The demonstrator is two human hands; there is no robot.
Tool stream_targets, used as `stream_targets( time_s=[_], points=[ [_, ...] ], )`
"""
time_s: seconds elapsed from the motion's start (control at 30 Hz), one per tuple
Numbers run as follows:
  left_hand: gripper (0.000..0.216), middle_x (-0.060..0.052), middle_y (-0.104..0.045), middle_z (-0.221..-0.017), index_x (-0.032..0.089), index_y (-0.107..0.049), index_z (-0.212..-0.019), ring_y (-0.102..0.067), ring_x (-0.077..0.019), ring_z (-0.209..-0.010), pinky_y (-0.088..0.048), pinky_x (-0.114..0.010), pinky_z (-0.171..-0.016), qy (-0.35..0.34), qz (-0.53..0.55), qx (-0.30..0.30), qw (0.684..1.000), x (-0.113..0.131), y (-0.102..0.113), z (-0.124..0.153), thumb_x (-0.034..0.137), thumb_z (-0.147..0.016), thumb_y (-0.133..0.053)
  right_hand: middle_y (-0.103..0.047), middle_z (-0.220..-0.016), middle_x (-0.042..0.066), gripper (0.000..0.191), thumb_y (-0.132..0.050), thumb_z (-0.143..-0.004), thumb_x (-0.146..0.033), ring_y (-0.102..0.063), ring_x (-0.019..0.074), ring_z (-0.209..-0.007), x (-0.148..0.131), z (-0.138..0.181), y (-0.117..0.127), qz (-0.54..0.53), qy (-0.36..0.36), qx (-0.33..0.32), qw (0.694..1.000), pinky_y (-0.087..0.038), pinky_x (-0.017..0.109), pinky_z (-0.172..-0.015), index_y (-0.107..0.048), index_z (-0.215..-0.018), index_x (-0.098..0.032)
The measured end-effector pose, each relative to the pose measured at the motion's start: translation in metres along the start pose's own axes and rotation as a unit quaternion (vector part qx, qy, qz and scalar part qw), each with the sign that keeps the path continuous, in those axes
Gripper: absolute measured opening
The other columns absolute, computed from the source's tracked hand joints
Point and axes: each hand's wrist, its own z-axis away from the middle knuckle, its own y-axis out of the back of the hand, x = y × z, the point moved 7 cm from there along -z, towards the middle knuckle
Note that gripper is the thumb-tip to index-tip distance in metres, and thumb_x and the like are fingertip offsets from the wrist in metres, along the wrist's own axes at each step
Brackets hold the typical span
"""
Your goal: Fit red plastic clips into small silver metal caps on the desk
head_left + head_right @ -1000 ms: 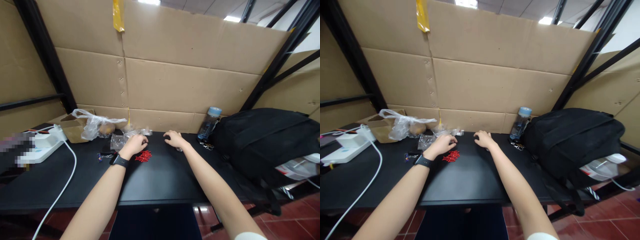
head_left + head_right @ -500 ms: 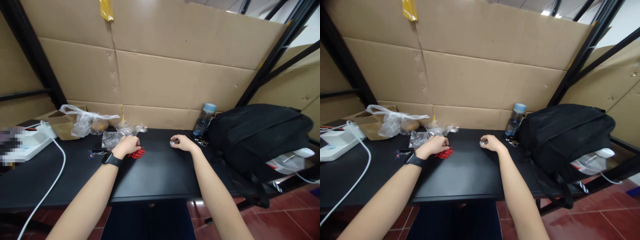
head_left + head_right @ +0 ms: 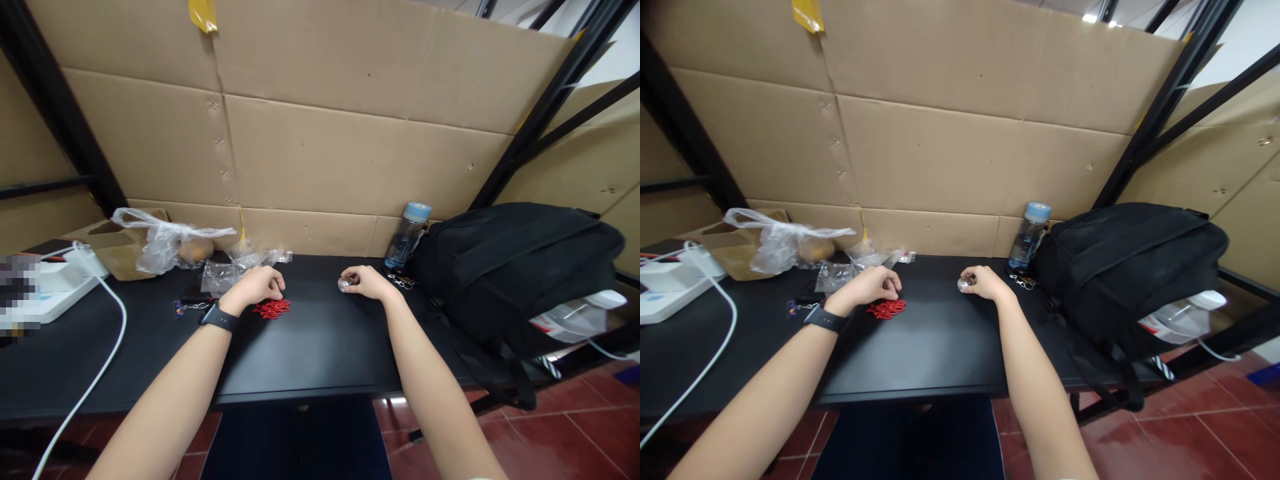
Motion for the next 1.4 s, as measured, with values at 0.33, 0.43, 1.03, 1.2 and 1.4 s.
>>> stream_targets(
  time_s=[0.33, 0.43, 1.03, 1.2, 1.4],
  points=[
    [0.016, 0.0, -0.079, -0.091, 0.03, -0.078, -0.084, -0.071, -0.0225, -0.093, -0.041, -0.032, -0.089, -0.004, -0.152, 0.025, 0.988, 0.012, 0.014, 0.009, 0.03, -0.086, -0.061, -0.078, -0.1, 0.002, 0.035, -0.079, -0.076, -0.025, -0.071, 0.018, -0.084, -0.004, 0.003, 0.009, -0.028, 0.002, 0.022, 0.999, -0.051, 0.027, -0.081, -0.074, -0.11, -0.024],
    [0.015, 0.0, -0.079, -0.09, 0.029, -0.078, -0.084, -0.071, -0.0229, -0.092, -0.04, -0.033, -0.089, 0.001, -0.149, 0.005, 0.989, 0.017, 0.014, 0.012, 0.035, -0.085, -0.064, -0.078, -0.104, 0.003, 0.037, -0.08, -0.076, -0.026, -0.071, 0.018, -0.085, -0.005, 0.002, 0.008, -0.035, 0.004, 0.023, 0.999, -0.052, 0.027, -0.082, -0.073, -0.112, -0.023],
    [0.019, 0.001, -0.079, -0.091, 0.025, -0.069, -0.099, -0.072, -0.0178, -0.084, -0.047, -0.026, -0.082, -0.101, 0.015, 0.082, 0.991, 0.05, 0.012, 0.01, 0.039, -0.091, -0.059, -0.076, -0.096, 0.004, 0.041, -0.079, -0.074, -0.029, -0.069, 0.0173, -0.08, -0.038, -0.002, -0.002, -0.16, 0.044, 0.085, 0.982, -0.054, 0.029, -0.075, -0.072, -0.114, -0.021],
    [0.019, -0.001, -0.078, -0.099, 0.026, -0.074, -0.099, -0.071, -0.0208, -0.094, -0.045, -0.031, -0.091, -0.115, 0.021, 0.173, 0.978, 0.07, 0.007, 0.009, 0.038, -0.092, -0.061, -0.072, -0.118, 0.007, 0.046, -0.079, -0.075, -0.031, -0.07, 0.0195, -0.094, -0.078, -0.002, -0.017, -0.304, 0.108, 0.128, 0.938, -0.056, 0.031, -0.077, -0.067, -0.119, -0.025],
    [0.016, -0.001, -0.075, -0.099, 0.023, -0.069, -0.097, -0.068, -0.0212, -0.093, -0.042, -0.033, -0.087, -0.109, 0.002, 0.219, 0.97, 0.075, 0.005, 0.008, 0.032, -0.095, -0.055, -0.07, -0.118, 0.007, 0.048, -0.082, -0.074, -0.033, -0.07, 0.021, -0.098, -0.106, 0.002, -0.03, -0.367, 0.132, 0.137, 0.91, -0.056, 0.032, -0.078, -0.064, -0.118, -0.025]
  ],
)
